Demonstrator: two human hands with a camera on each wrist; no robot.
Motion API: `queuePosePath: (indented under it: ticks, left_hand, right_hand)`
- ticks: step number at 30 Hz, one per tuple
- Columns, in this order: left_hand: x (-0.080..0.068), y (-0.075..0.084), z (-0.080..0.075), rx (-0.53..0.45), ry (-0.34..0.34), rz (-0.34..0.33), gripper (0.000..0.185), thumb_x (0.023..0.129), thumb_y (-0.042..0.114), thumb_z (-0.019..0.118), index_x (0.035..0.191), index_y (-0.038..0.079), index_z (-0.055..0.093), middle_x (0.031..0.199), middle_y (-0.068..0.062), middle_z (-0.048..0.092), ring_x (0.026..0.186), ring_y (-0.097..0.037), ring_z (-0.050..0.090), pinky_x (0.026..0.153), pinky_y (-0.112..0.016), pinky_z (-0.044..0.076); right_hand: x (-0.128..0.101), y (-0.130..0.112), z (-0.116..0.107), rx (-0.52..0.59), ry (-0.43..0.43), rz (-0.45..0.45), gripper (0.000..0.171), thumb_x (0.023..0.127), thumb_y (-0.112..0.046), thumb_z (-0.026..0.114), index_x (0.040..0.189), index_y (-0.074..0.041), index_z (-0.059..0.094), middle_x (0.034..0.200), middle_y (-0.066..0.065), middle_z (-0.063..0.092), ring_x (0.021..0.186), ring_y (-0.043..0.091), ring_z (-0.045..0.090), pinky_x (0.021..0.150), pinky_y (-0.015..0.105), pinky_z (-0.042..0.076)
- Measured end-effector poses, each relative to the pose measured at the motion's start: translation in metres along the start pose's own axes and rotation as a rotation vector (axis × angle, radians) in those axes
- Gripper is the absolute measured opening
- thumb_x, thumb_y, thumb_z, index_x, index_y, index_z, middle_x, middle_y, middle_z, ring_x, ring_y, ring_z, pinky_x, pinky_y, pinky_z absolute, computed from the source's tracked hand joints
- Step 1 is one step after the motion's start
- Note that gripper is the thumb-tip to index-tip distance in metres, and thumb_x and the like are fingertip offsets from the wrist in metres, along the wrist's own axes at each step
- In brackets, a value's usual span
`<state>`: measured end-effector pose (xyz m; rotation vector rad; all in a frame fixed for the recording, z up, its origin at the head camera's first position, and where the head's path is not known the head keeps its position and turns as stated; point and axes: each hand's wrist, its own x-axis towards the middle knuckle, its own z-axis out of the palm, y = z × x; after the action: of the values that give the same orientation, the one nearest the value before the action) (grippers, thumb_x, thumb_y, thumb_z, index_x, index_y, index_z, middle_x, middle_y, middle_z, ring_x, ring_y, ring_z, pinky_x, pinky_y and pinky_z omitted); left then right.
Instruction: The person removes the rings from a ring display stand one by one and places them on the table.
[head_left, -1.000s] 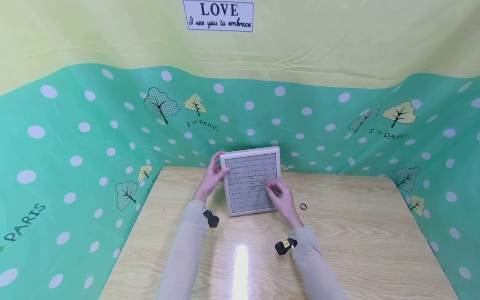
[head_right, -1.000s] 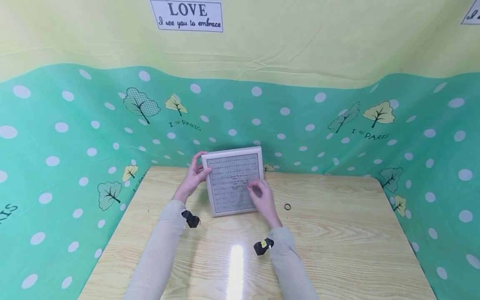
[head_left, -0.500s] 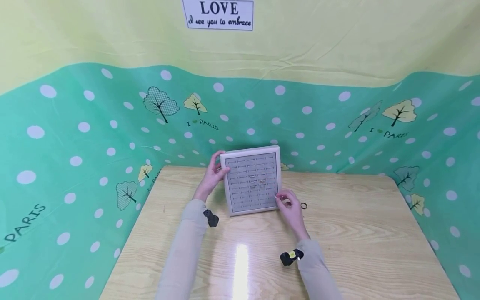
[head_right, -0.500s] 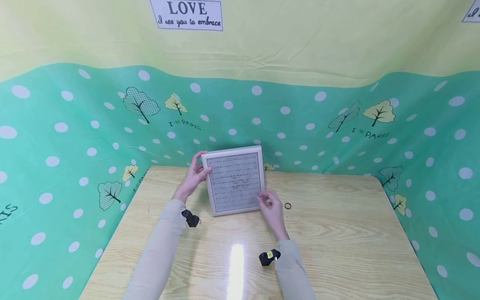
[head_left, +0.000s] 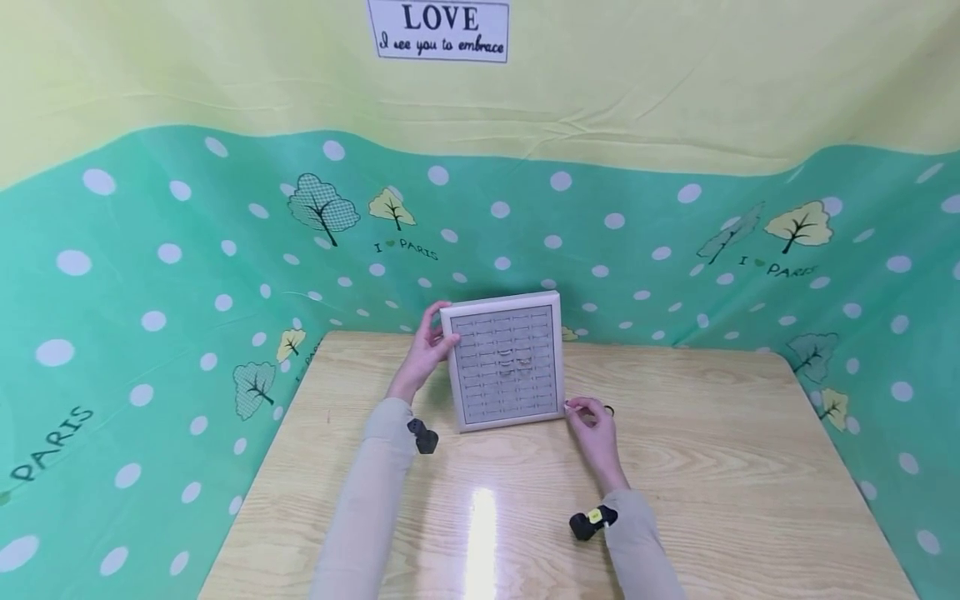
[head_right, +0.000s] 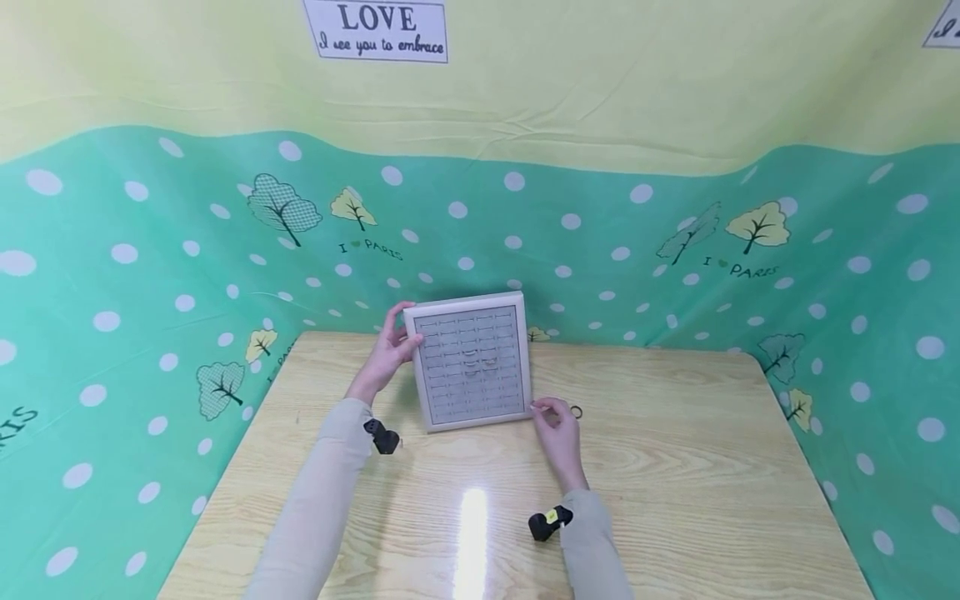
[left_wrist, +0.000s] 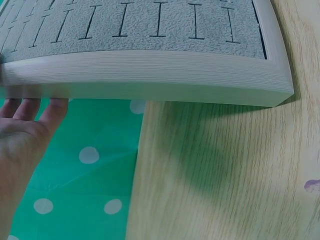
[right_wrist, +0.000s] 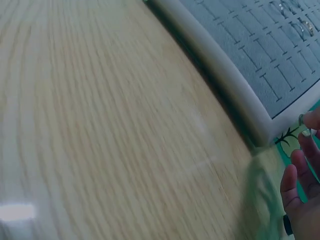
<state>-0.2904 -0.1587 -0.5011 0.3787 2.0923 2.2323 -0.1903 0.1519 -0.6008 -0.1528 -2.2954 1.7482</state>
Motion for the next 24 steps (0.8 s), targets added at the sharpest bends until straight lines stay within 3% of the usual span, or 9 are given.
queuePosePath:
  ticks: [6, 12, 17, 24]
  left_hand:
    - [-0.001, 0.001, 0.001, 0.004, 0.007, -0.016, 0.063, 0.093, 0.000, 0.059, 0.146, 0.022, 0.031, 0.126, -0.024, 0.056, 0.106, -0.036, 0.060, 0.082, -0.048, 0.056]
    - [0.000, 0.000, -0.001, 0.004, 0.005, -0.011, 0.065, 0.093, -0.001, 0.058, 0.148, 0.017, 0.027, 0.126, -0.026, 0.055, 0.105, -0.034, 0.060, 0.081, -0.048, 0.056]
    - [0.001, 0.001, 0.000, 0.010, 0.001, -0.013, 0.064, 0.094, -0.001, 0.057, 0.148, 0.014, 0.026, 0.126, -0.028, 0.055, 0.103, -0.033, 0.062, 0.081, -0.048, 0.056]
    - [0.000, 0.002, 0.000, -0.006, 0.006, -0.034, 0.064, 0.094, -0.001, 0.057, 0.147, 0.019, 0.029, 0.128, -0.029, 0.053, 0.103, -0.033, 0.061, 0.081, -0.049, 0.056]
  right_hand:
    - [0.005, -0.002, -0.013, -0.023, -0.015, -0.016, 0.013, 0.087, -0.002, 0.066, 0.099, 0.002, 0.067, 0.103, 0.014, 0.063, 0.087, 0.019, 0.054, 0.071, 0.019, 0.045]
    - [0.014, 0.000, -0.029, -0.035, -0.050, -0.028, 0.013, 0.089, -0.002, 0.065, 0.101, 0.004, 0.066, 0.102, 0.015, 0.059, 0.088, 0.020, 0.051, 0.073, 0.017, 0.044]
    - [0.021, 0.008, -0.039, -0.104, -0.051, -0.069, 0.011, 0.088, 0.000, 0.065, 0.099, 0.002, 0.067, 0.103, 0.016, 0.059, 0.090, 0.024, 0.053, 0.072, 0.018, 0.045]
    - [0.027, 0.021, -0.055, -0.189, -0.055, -0.108, 0.009, 0.090, -0.002, 0.065, 0.098, 0.000, 0.068, 0.105, 0.016, 0.061, 0.093, 0.025, 0.051, 0.068, 0.018, 0.042]
